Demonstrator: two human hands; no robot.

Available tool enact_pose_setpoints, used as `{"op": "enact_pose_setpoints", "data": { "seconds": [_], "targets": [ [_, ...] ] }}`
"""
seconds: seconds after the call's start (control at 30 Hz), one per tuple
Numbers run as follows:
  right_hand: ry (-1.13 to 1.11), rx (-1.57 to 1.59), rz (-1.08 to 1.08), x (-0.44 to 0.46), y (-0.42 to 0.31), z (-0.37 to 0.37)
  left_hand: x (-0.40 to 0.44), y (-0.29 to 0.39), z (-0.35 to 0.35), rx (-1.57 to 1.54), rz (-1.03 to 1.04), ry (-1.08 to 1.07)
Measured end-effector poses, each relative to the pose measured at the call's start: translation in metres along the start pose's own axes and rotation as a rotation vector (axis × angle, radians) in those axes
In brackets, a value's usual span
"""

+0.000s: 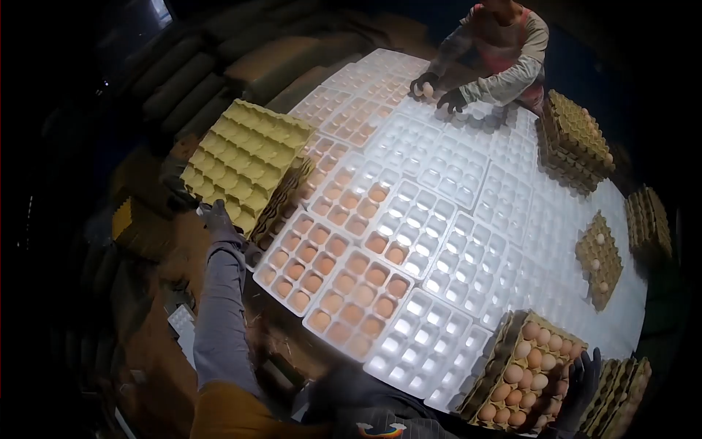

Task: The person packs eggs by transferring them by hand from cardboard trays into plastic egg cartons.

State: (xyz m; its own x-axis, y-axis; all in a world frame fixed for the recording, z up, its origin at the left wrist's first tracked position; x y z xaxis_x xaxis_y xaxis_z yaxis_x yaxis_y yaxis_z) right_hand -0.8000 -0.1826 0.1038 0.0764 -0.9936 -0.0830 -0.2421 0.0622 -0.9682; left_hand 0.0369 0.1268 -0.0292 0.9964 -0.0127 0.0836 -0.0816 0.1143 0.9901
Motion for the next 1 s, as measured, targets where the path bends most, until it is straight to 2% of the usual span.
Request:
{"op": "enact_pose_setpoints", "data": {
  "seconds": [0.07,0.1,0.17,0.23,0.3,0.37,0.43,0.5,0.57,0.63,0.7,0.77,0.83,0.9,0.97,1.0],
  "targets": [
    [-0.097,-0.05,-0.081,-0.004,-0.027,0.058,0.037,-0.02,-0.012,0.043,0.009,0.042],
    [-0.08,0.078,0.047,-0.003,-0.035,0.081,0.048,-0.032,-0.014,0.048,0.021,0.055],
    [-0.149,0.084,0.11,-0.004,-0.04,0.109,0.062,-0.054,-0.012,0.052,0.048,0.063],
    [-0.202,-0.089,0.025,-0.014,-0.047,0.139,0.068,-0.07,-0.011,0.052,0.086,0.066],
    [-0.183,-0.03,0.091,-0.022,-0.055,0.161,0.069,-0.083,-0.007,0.031,0.141,0.05],
    [-0.19,-0.006,0.099,-0.026,-0.051,0.173,0.056,-0.066,-0.002,-0.044,0.143,0.074],
    [-0.229,0.022,0.106,-0.03,-0.053,0.181,0.073,-0.097,-0.016,-0.219,0.13,0.033],
    [-0.232,0.029,0.118,-0.039,-0.066,0.191,0.061,-0.09,-0.039,1.112,0.192,-0.276],
    [-0.284,0.122,0.114,-0.044,-0.064,0.188,0.024,-0.085,-0.081,1.671,0.321,-0.396],
    [-0.292,0.203,0.098,-0.05,-0.054,0.179,-0.036,-0.056,-0.081,1.681,0.165,-0.311],
    [-0.319,0.227,0.091,-0.052,-0.048,0.165,-0.068,-0.037,-0.075,1.539,0.14,-0.18],
    [-0.21,0.111,0.107,-0.043,-0.044,0.139,-0.097,-0.008,-0.051,1.138,0.301,-0.083],
    [-0.111,0.05,0.004,-0.027,-0.03,0.105,-0.146,0.04,-0.004,0.695,0.467,-0.076],
    [-0.095,-0.167,-0.082,-0.007,-0.018,0.073,-0.215,0.07,0.057,0.45,0.436,-0.284],
    [-0.177,-0.37,-0.041,0.014,-0.015,0.059,-0.289,0.069,0.121,0.378,0.274,-0.667],
    [-0.25,-0.309,-0.028,0.029,0.003,0.052,-0.325,0.063,0.151,0.359,0.173,-0.871]
  ]
}}
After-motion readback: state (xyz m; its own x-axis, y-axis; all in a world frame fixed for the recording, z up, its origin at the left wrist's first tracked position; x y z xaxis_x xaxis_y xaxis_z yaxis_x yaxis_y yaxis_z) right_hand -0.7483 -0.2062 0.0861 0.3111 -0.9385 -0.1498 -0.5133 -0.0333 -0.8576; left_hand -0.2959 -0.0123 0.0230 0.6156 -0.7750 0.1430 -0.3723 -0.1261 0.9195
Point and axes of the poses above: each hand's wrist, its own x-axis towards the middle knuckle, its own z-axis out of the palm, y = z × x, the point moved 2 cm from there along x, towards the middle knuckle, and after that the axes turned 3 degrees about -y, right-handed, at the moved point
